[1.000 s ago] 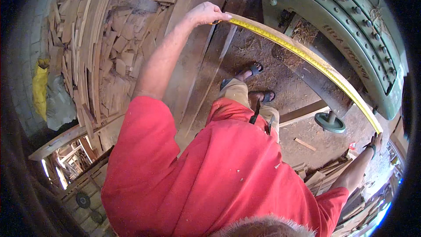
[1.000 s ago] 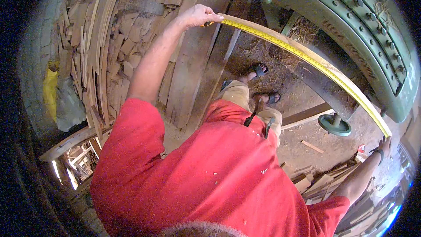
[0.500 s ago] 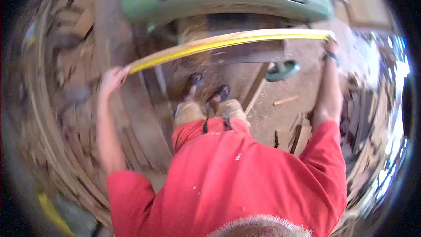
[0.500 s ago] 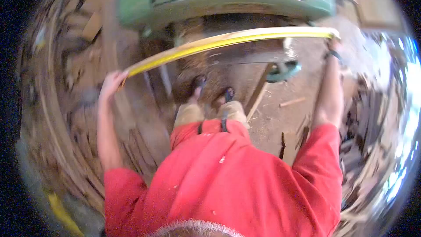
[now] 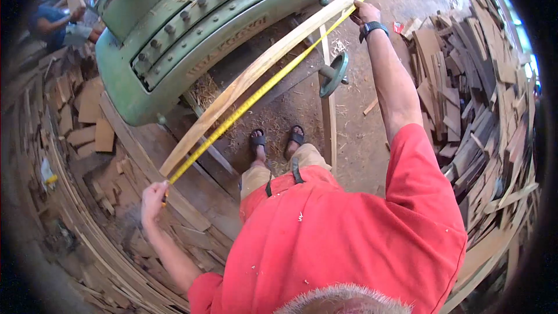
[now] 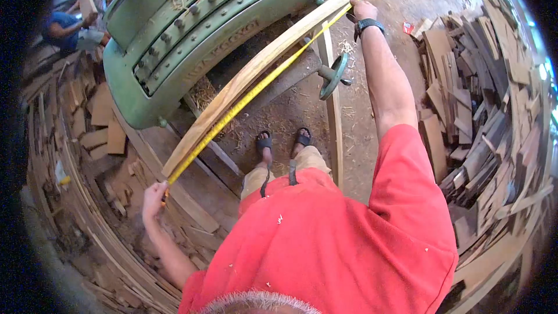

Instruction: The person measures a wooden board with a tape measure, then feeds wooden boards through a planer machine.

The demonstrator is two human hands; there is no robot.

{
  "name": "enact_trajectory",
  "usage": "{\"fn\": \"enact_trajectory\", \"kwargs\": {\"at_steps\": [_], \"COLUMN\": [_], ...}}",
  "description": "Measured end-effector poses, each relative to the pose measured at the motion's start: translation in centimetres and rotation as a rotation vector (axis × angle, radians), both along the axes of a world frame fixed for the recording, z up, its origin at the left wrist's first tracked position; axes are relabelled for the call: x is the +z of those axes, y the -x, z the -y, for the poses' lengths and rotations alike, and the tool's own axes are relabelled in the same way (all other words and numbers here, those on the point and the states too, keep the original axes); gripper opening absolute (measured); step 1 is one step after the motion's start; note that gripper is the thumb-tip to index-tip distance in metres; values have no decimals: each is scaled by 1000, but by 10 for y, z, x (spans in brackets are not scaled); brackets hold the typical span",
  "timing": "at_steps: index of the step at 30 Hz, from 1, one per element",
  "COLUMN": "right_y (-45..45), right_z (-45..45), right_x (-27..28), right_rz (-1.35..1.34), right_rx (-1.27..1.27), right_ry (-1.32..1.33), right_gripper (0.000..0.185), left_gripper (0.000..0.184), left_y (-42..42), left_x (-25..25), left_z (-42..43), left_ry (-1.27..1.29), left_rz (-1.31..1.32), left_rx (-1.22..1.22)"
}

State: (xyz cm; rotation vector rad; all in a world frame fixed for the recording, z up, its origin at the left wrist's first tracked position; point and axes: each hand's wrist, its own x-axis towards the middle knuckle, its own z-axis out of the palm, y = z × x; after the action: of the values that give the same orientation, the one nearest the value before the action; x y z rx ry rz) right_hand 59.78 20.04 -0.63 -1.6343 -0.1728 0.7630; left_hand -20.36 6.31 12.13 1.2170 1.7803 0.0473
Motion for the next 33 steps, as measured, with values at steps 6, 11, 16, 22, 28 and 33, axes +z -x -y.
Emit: {"fn": "enact_trajectory", "kwargs": {"at_steps": [6, 11, 16, 22, 28, 33], "right_y": [84, 204, 311, 321, 277, 275], "right_z": [75, 163, 230, 256, 293, 321], "right_x": [29, 42, 19, 16, -7, -15], "right_rz": [-171, -334, -652, -1208, -1078, -1012], "right_rx": [-79, 191, 453, 11, -77, -166], "right_ry": [-413, -334, -291, -485, -600, -546], "right_gripper": [15, 15, 24, 20, 19, 17], "left_gripper": [34, 37, 51, 21, 59, 54], "left_y": [-87, -180, -280, -308, -270, -254], "left_x": [-13, -68, -85, -59, -59, -81], "left_z": [9, 20, 24, -5, -61, -96], "left_ry": [230, 336, 398, -423, -1196, -732], "left_rz": [184, 445, 495, 541, -382, -282], "left_rx": [-73, -198, -239, -543, -804, -732]}}
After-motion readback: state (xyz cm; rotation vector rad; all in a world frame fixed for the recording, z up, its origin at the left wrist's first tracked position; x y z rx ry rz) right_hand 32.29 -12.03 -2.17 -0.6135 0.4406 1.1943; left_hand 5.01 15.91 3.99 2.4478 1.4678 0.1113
